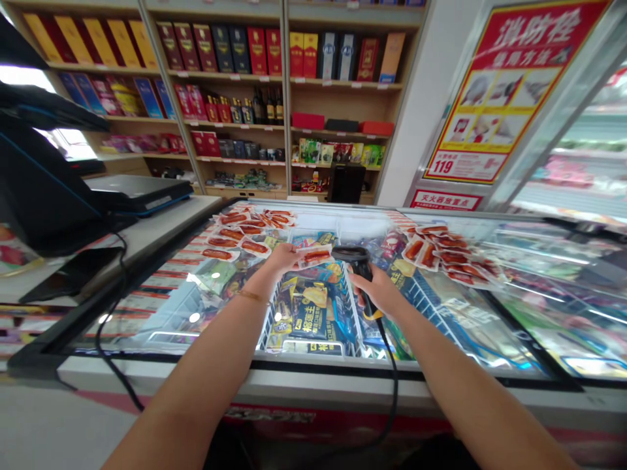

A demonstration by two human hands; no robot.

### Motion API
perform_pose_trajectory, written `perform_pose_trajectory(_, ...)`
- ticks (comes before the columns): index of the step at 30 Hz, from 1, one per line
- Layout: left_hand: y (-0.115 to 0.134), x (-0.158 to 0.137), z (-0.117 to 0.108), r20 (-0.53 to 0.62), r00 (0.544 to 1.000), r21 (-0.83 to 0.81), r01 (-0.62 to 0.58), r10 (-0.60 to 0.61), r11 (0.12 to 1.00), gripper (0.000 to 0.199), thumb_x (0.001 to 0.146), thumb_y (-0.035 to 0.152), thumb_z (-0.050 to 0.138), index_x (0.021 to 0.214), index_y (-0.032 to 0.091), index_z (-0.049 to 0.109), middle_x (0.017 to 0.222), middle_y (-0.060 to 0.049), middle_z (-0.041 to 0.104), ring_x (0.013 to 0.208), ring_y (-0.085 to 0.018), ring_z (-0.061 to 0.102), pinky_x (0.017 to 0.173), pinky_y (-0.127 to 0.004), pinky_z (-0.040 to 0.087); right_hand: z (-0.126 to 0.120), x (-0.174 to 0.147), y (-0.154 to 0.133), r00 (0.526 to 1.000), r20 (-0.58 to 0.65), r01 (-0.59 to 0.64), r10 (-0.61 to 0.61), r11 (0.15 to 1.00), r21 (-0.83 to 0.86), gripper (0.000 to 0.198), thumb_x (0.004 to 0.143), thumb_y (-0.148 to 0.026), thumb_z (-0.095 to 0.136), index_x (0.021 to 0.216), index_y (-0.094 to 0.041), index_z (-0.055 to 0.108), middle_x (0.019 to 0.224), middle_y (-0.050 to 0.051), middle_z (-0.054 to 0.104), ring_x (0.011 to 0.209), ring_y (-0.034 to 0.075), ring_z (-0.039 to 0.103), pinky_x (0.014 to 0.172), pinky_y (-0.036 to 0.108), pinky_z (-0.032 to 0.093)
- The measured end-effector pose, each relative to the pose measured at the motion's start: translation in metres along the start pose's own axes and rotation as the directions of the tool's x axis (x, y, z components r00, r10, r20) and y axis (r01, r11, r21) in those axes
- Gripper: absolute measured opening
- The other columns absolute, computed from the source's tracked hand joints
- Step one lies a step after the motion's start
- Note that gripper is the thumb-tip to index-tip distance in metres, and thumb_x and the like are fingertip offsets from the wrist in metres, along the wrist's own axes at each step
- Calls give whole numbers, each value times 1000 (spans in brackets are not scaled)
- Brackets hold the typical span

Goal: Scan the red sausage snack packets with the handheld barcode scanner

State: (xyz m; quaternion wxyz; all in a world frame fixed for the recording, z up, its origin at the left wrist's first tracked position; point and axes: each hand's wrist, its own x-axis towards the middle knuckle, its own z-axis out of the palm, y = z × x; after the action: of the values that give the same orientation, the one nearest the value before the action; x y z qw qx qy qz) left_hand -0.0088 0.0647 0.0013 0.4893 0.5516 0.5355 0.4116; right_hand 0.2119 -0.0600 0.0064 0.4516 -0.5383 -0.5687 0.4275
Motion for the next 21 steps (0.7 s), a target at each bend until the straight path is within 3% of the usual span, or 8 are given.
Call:
perform_pose_trajectory(9, -6, 13, -4, -91, 993, -199, -92, 75, 976, 8, 80, 22, 58, 84, 16, 56, 70, 0, 68, 72, -15, 70, 72, -30, 57, 7, -12, -9, 989, 105, 120, -105, 980, -156, 23, 82, -40, 59, 91, -21, 49, 58, -5, 56, 42, 13, 55, 46, 27, 47)
perform_pose_trajectory(14, -7, 14, -6, -95, 988, -228, -137, 118, 964, 8, 82, 24, 55, 84, 16, 56, 71, 0, 69, 77, -16, 71, 75, -30, 57, 14, -18, -15, 986, 118, 145, -115, 949, -280, 23, 81, -38, 60, 93, -21, 50, 60, -4, 57, 42, 15, 58, 45, 27, 46)
perform_pose_trajectory(21, -6, 13, -5, -107, 984, -214, -159, 139, 964, 10, 81, 25, 56, 86, 16, 58, 74, -1, 70, 75, -15, 70, 72, -30, 57, 17, -20, -16, 981, 155, 162, -121, 943, -292, 22, 81, -36, 59, 96, -21, 52, 60, -5, 55, 43, 15, 59, 46, 26, 46)
